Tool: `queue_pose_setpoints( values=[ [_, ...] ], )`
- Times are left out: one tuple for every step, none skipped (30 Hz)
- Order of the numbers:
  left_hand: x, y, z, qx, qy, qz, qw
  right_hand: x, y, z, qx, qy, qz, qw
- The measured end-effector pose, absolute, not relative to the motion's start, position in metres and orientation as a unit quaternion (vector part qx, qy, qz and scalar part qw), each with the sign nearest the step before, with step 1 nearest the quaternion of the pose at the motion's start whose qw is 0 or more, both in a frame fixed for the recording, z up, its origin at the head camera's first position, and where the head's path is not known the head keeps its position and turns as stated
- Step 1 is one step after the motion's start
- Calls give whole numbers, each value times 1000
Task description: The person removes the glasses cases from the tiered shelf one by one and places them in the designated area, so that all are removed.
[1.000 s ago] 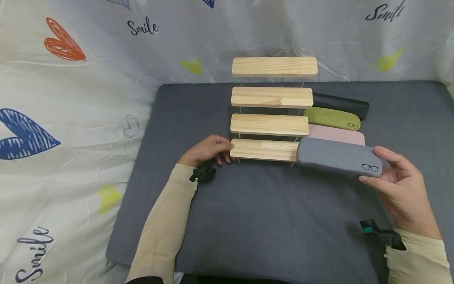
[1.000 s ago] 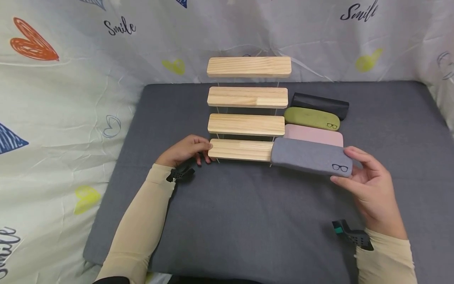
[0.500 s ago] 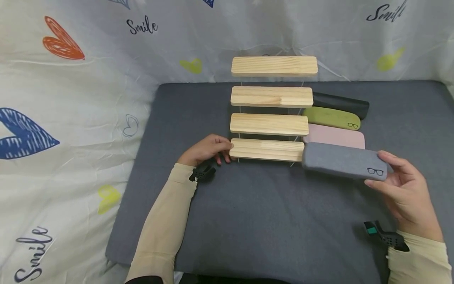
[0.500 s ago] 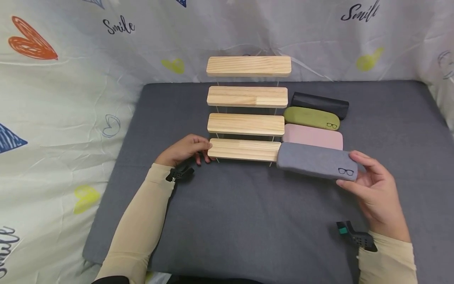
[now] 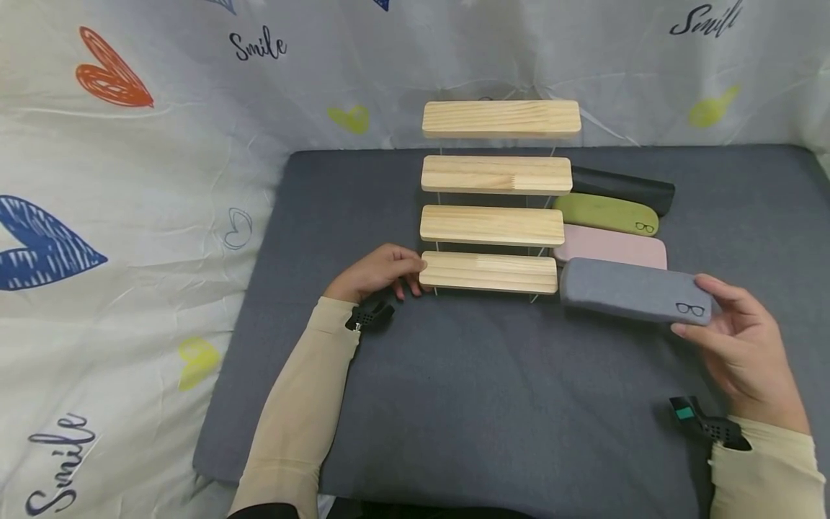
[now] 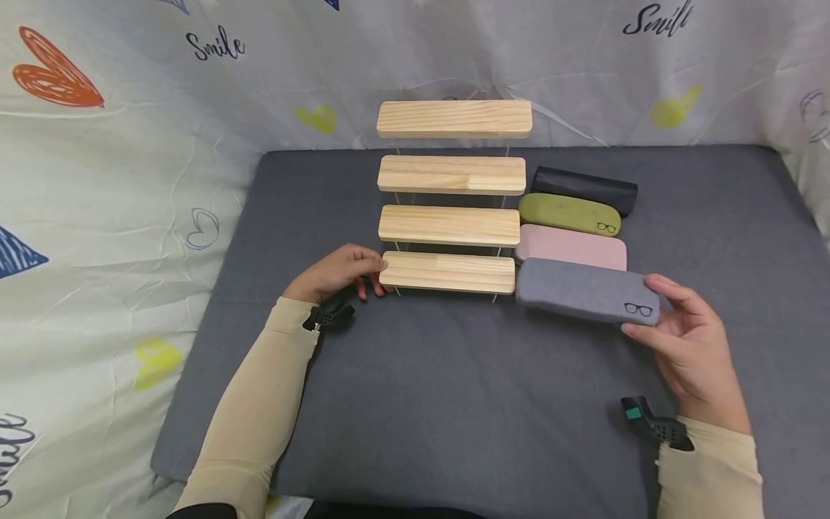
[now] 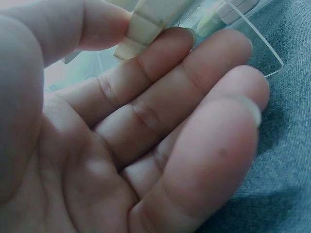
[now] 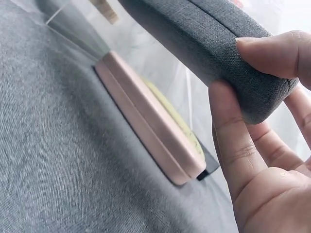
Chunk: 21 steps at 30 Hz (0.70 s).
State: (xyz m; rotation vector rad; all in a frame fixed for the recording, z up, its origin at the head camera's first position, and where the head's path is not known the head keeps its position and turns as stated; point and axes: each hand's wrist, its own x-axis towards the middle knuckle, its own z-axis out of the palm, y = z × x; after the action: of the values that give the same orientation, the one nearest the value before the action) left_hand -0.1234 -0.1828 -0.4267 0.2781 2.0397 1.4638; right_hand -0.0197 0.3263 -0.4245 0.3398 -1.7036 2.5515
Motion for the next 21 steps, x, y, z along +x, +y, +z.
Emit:
queue_pose_setpoints(
  values=[
    [-124, -183, -426, 105, 769, 552, 303, -20, 327, -426, 107, -551, 827, 28],
    [-124, -182, -426, 105, 769, 552, 303, -21, 327, -427, 103, -548, 830, 28],
    [-124, -182, -426, 106, 769, 552, 304, -21, 328, -428, 98, -545, 832, 28],
    [-124, -182, -426, 106, 769, 552, 304, -21, 328, -430, 94, -542, 835, 28],
    [-124, -182, -426, 106, 769, 552, 304, -21, 329, -431, 89, -538, 838, 28],
    [-124, -182, -425, 106, 769, 552, 304, -21, 329, -433, 85, -535, 840, 29],
    [-123, -182, -425, 106, 769, 553, 303, -21, 329, -434, 81, -535, 841, 29],
    [-123, -183, -425, 106, 769, 553, 303, -22, 329, -436, 79, -534, 841, 29],
    [-123, -183, -425, 106, 769, 553, 303, -22, 329, -437, 78, -536, 840, 29],
    [-122, -183, -426, 106, 768, 554, 303, -22, 328, -438, 78, -537, 839, 27],
    [-122, -183, -426, 106, 768, 554, 303, -22, 328, -439, 79, -536, 840, 23],
    [-122, -183, -426, 105, 767, 555, 304, -23, 327, -439, 81, -534, 841, 17],
    [-122, -183, -426, 105, 767, 556, 305, -23, 327, -440, 84, -533, 842, 12],
    [-122, -183, -426, 105, 766, 556, 304, -24, 326, -440, 87, -530, 844, 7],
    [-122, -183, -426, 106, 765, 557, 305, -24, 326, -440, 89, -530, 843, 2],
    [-123, -184, -426, 106, 765, 558, 305, -24, 326, -440, 89, -530, 843, -2],
    [-123, -184, -426, 107, 764, 558, 305, -25, 326, -440, 88, -528, 845, -4],
    [-123, -184, -426, 108, 764, 559, 305, -25, 326, -440, 86, -530, 843, -4],
    [-123, -184, -426, 109, 764, 558, 305, -25, 326, -440, 83, -533, 842, -4],
    [-124, -184, -426, 111, 764, 558, 305, -25, 326, -441, 82, -536, 840, -5],
    [-124, -184, -426, 111, 763, 558, 306, -25, 326, -441, 80, -540, 838, -5]
  ],
)
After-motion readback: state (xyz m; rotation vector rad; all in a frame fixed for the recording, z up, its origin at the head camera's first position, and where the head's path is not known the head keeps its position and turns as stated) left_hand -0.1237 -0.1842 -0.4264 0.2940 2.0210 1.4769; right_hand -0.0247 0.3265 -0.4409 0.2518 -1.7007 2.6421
